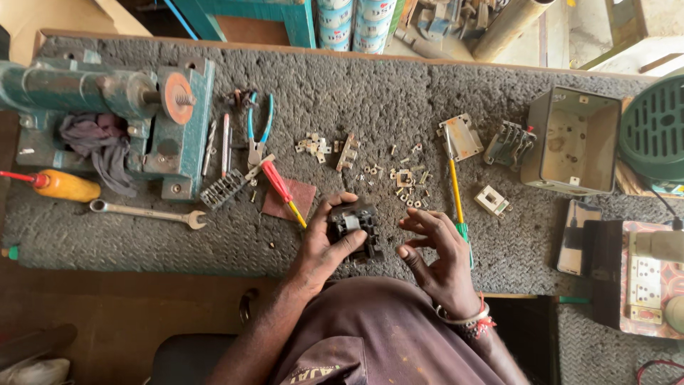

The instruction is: The person assembles a small electrical component on a workbench. They use a red-handled screwdriver to tighten screws and attach a white plastic piece to the black housing. The person repeatedly adjusts and inspects the assembly while handling small metal parts.

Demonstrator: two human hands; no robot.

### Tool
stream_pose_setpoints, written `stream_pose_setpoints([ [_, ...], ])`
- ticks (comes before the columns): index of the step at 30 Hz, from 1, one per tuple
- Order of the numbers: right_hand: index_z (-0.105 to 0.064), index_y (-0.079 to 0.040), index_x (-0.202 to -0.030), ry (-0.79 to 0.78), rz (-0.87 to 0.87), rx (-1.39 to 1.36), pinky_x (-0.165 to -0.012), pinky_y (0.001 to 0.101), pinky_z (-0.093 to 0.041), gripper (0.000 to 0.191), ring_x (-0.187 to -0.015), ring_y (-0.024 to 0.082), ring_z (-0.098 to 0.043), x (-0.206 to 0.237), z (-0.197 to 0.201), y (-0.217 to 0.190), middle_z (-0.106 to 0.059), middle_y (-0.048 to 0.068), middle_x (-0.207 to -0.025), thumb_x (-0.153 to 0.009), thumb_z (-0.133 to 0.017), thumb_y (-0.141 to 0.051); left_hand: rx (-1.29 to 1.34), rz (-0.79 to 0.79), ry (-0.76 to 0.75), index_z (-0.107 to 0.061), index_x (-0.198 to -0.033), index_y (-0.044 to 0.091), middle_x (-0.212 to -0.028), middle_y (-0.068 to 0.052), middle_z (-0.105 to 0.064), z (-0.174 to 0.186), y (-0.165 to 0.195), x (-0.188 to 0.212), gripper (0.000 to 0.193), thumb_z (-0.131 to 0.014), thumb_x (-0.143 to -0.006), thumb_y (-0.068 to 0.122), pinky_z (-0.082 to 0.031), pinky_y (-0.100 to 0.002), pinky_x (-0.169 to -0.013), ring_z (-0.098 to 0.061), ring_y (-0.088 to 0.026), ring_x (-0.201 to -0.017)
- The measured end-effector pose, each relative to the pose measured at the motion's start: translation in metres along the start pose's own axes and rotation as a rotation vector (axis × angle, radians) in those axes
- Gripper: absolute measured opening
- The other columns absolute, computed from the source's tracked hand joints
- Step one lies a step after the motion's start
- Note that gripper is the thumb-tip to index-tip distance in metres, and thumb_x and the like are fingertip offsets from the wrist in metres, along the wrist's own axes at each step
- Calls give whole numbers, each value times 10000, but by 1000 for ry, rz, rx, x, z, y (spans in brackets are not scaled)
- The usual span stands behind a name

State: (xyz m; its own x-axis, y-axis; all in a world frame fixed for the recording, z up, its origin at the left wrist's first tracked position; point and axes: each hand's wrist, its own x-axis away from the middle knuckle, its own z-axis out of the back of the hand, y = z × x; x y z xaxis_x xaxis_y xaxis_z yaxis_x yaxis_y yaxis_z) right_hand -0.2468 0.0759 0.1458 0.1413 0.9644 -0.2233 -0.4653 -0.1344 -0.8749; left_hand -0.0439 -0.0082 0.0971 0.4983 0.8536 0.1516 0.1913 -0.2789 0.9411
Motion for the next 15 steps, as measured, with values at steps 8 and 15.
stream_pose_setpoints([
  [8, -426, -25, -1534, -159, -162, -212, -904, 345, -647, 650, -1152, 271, -736, -4, -6, -16, -577, 179, -1436, -961, -712, -140, 202, 119, -68, -483, -1409, 141, -1231, -35, -611, -11, 2, 5, 558, -707, -921, -11, -564, -305, -945, -618, -132, -1107],
  [15, -558, -43, -1391, 80, -224, -75, -814, 301, -647, 509, -1086, 197, -762, 13, 13, 16, -667, 132, -1300, -918, -743, -72, 416, 166, -28, -517, -1420, 115, -1135, -11, -576, -8, -16, 2, 563, -684, -912, -62, -527, -283, -906, -575, -121, -1020],
])
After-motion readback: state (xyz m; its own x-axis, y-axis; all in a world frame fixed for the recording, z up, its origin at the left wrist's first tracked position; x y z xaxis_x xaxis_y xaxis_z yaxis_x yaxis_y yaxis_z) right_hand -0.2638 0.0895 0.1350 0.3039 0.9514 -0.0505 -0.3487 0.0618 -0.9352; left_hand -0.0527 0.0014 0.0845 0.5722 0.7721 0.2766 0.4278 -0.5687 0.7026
